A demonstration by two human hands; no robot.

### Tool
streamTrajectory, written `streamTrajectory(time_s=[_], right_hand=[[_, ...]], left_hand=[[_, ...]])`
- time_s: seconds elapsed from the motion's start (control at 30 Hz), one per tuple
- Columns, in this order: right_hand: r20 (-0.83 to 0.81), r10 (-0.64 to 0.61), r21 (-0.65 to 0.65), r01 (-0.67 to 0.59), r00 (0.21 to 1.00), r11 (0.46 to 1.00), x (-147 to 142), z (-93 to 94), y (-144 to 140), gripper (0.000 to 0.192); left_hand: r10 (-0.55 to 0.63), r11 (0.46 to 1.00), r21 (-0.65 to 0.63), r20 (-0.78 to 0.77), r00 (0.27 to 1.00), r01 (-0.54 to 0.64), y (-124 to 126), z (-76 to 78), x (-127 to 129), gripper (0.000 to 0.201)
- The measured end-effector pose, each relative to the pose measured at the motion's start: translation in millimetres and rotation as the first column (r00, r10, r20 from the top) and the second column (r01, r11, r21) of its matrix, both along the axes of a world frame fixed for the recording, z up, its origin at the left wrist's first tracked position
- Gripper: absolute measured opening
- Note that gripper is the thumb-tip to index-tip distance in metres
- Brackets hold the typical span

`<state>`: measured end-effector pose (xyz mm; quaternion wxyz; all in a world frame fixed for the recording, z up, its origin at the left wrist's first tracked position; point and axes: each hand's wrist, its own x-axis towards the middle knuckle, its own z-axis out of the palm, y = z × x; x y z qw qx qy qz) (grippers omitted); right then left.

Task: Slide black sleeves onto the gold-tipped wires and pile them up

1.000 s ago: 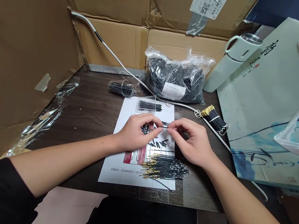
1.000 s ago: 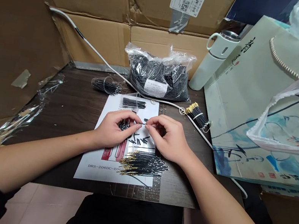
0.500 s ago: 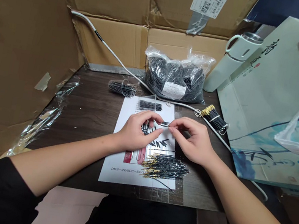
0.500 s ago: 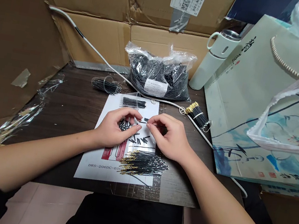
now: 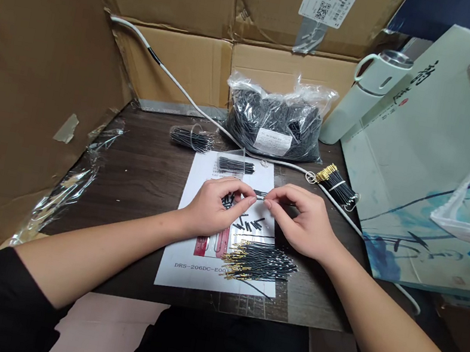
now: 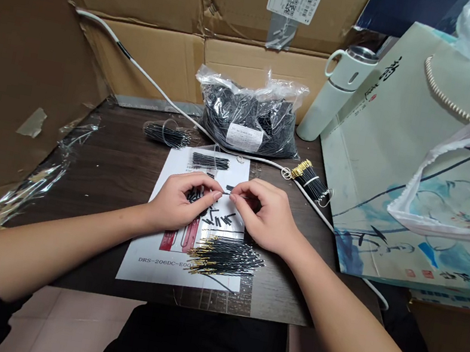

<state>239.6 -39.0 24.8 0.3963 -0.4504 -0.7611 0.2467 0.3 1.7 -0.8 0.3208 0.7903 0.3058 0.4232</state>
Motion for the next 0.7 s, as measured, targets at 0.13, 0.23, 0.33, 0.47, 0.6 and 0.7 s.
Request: streamTrajectory(time_s=[0.13, 0.23, 0.33, 0.47, 0.6, 0.7], right_hand=[[0.017, -0.001, 0.010, 0.001, 1.000, 1.000, 0.3, -1.5, -0.1, 0.013], [0.015, -0.002, 0.008, 0.002, 1.000, 1.000, 0.3, -2.4, -0.2, 0.013], [0.008, 0.000, -0.003, 0.000, 1.000, 1.000, 0.4, -2.8, -0.1, 0.014], [0.000, 0.005, -0.011, -0.005, 1.000, 1.000, 0.2, -3.0, 0.1, 0.015], [0.011, 0.008, -0.023, -0.008, 1.000, 1.000, -0.2, -3.0, -0.1, 0.018], [0.014, 0.007, -0.022, -0.006, 1.000, 1.000, -0.1, -3.3, -0.3, 0.018]], left_hand=[[0.006, 1.000, -0.006, 0.009, 1.000, -0.006, -0.1, -0.7, 0.6, 0.005], [0.008, 1.000, -0.008, 0.016, 1.000, -0.008, -0.1, -0.8, 0.9, 0.005], [0.009, 1.000, -0.013, 0.016, 1.000, -0.009, -0.4, -0.3, 1.0, 0.005], [0.010, 1.000, -0.013, 0.016, 1.000, -0.010, -0.9, 0.4, 1.2, 0.004], [0.015, 1.000, -0.005, 0.011, 1.000, -0.015, -1.0, 0.2, 1.3, 0.005], [0.018, 1.000, -0.003, 0.011, 1.000, -0.018, -1.0, 0.0, 1.3, 0.005]])
